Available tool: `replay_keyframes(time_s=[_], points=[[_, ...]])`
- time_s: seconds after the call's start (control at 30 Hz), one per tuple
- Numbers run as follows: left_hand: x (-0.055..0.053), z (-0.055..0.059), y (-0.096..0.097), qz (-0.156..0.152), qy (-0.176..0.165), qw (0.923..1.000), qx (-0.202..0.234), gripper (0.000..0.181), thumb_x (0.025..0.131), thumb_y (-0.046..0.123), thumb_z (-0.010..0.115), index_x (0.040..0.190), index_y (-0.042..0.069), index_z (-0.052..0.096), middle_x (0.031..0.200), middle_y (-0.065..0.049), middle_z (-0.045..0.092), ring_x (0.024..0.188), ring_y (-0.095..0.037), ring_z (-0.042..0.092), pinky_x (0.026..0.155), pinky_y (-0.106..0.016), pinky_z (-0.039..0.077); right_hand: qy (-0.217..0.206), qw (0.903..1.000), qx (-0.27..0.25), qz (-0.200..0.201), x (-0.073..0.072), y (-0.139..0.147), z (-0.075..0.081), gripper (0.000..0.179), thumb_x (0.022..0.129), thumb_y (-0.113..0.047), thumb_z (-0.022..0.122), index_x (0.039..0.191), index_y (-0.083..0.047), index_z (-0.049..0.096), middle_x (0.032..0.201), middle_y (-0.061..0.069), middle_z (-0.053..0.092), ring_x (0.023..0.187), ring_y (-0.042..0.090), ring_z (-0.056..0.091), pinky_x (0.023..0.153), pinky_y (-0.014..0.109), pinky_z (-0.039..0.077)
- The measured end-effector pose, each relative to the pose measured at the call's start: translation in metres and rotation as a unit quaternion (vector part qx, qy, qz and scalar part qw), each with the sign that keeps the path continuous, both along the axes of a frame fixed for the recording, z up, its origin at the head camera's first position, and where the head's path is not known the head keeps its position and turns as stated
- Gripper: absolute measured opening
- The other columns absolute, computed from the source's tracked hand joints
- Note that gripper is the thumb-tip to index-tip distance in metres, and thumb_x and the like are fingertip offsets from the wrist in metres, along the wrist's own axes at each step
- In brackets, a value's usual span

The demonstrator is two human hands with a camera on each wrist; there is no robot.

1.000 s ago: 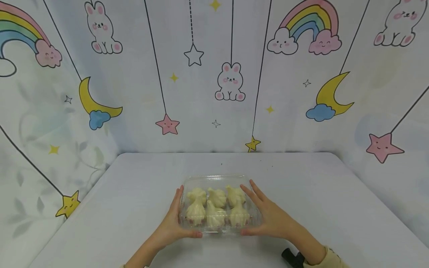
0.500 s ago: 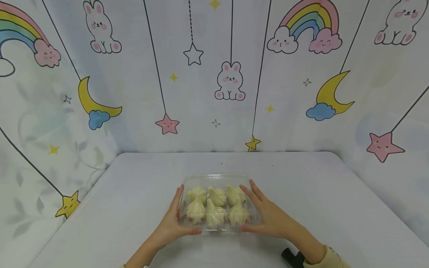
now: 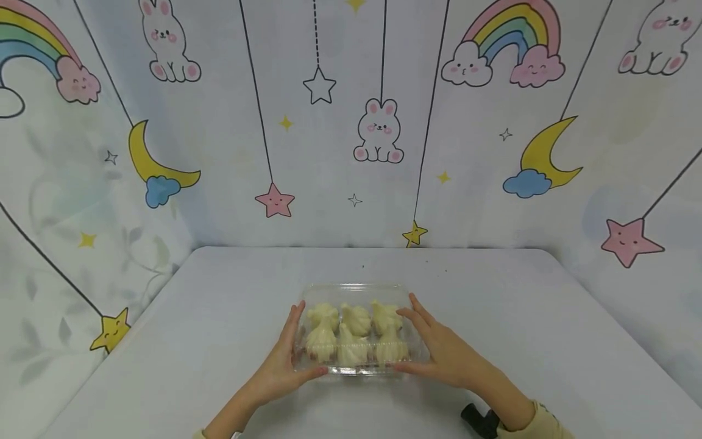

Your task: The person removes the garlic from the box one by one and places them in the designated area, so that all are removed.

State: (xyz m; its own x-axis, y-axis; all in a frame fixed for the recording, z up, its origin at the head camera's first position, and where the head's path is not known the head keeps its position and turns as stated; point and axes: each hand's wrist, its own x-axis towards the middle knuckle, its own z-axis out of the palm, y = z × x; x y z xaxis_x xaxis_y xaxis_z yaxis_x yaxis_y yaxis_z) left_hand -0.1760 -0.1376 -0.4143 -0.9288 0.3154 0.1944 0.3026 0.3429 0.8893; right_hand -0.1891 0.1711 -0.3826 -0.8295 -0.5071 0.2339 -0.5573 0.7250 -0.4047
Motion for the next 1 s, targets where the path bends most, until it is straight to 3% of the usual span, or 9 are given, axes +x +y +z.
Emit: replay_keyframes(time_s=[0.1, 0.23, 0.33, 0.47, 0.53, 0.6, 0.77, 1.0], points=[[-0.001, 0.000, -0.001, -0.010, 0.001, 0.9999, 0.011, 0.107, 0.074, 0.015, 0.077, 0.148, 0.017, 0.000, 0.151, -0.016, -0.011, 0.132, -0.048, 0.009, 0.095, -0.057, 0.032, 0.005, 1.0000, 0.004, -0.002, 0.000, 0.000, 0.001, 0.085, 0.076, -0.059, 0.063, 0.141, -0.016, 0.029, 0.150, 0.017, 0.012, 0.080, 0.015, 0.061, 0.075, 0.041, 0.050], [-0.001, 0.000, -0.001, -0.020, 0.002, 0.9995, 0.023, 0.103, 0.076, 0.012, 0.075, 0.147, 0.014, 0.000, 0.151, -0.016, -0.011, 0.131, -0.049, 0.008, 0.095, -0.060, 0.030, 0.018, 0.9998, 0.003, 0.008, 0.000, 0.002, 0.003, 0.084, 0.077, -0.057, 0.063, 0.141, -0.014, 0.029, 0.148, 0.020, 0.018, 0.045, -0.003, 0.034, 0.062, 0.027, 0.045], [-0.001, 0.000, 0.000, -0.019, 0.006, 0.9993, 0.031, 0.101, 0.077, 0.009, 0.073, 0.147, 0.013, 0.001, 0.151, -0.017, -0.008, 0.131, -0.049, 0.008, 0.095, -0.060, 0.029, 0.034, 0.9993, -0.001, 0.017, -0.001, 0.003, 0.004, 0.079, 0.078, -0.056, 0.062, 0.138, -0.013, 0.033, 0.146, 0.023, 0.021, 0.044, -0.004, 0.030, 0.062, 0.027, 0.046], [0.001, 0.000, 0.001, -0.012, 0.004, 0.9990, 0.043, 0.097, 0.079, 0.002, 0.069, 0.147, 0.012, 0.000, 0.151, -0.016, -0.007, 0.129, -0.050, 0.018, 0.096, -0.060, 0.029, 0.044, 0.9988, -0.006, 0.023, -0.001, 0.003, 0.006, 0.075, 0.080, -0.054, 0.062, 0.137, -0.014, 0.036, 0.145, 0.025, 0.021, 0.055, 0.001, 0.047, 0.072, 0.038, 0.050], [0.002, 0.001, 0.001, -0.007, -0.003, 0.9988, 0.048, 0.096, 0.080, 0.000, 0.067, 0.147, 0.013, 0.000, 0.151, -0.015, -0.007, 0.127, -0.047, 0.023, 0.097, -0.060, 0.028, 0.048, 0.9985, -0.008, 0.026, -0.002, 0.002, 0.007, 0.074, 0.081, -0.053, 0.062, 0.138, -0.014, 0.035, 0.145, 0.024, 0.021, 0.056, 0.002, 0.049, 0.075, 0.041, 0.050], [0.003, 0.002, 0.001, -0.005, -0.008, 0.9985, 0.054, 0.094, 0.081, -0.002, 0.065, 0.147, 0.013, 0.000, 0.151, -0.016, -0.009, 0.127, -0.047, 0.022, 0.098, -0.060, 0.027, 0.056, 0.9980, -0.011, 0.028, -0.003, 0.002, 0.009, 0.072, 0.081, -0.051, 0.062, 0.138, -0.014, 0.036, 0.145, 0.024, 0.022, 0.050, -0.002, 0.042, 0.073, 0.039, 0.050], [0.004, 0.004, 0.000, -0.022, -0.028, 0.9962, 0.079, 0.094, 0.081, -0.006, 0.062, 0.147, 0.014, -0.002, 0.150, -0.016, -0.016, 0.133, -0.048, 0.000, 0.100, -0.060, 0.022, 0.068, 0.9971, -0.015, 0.030, -0.004, 0.001, 0.013, 0.067, 0.081, -0.050, 0.063, 0.134, -0.015, 0.042, 0.144, 0.023, 0.026, 0.042, -0.007, 0.027, 0.071, 0.035, 0.049], [0.006, 0.009, -0.001, -0.040, -0.062, 0.9921, 0.102, 0.096, 0.081, -0.013, 0.056, 0.148, 0.019, -0.005, 0.149, -0.012, -0.021, 0.133, -0.047, -0.003, 0.102, -0.058, 0.021, 0.072, 0.9969, -0.008, 0.032, -0.005, 0.001, 0.017, 0.062, 0.080, -0.051, 0.063, 0.129, -0.017, 0.046, 0.143, 0.022, 0.029, 0.042, -0.006, 0.022, 0.059, 0.022, 0.041]])
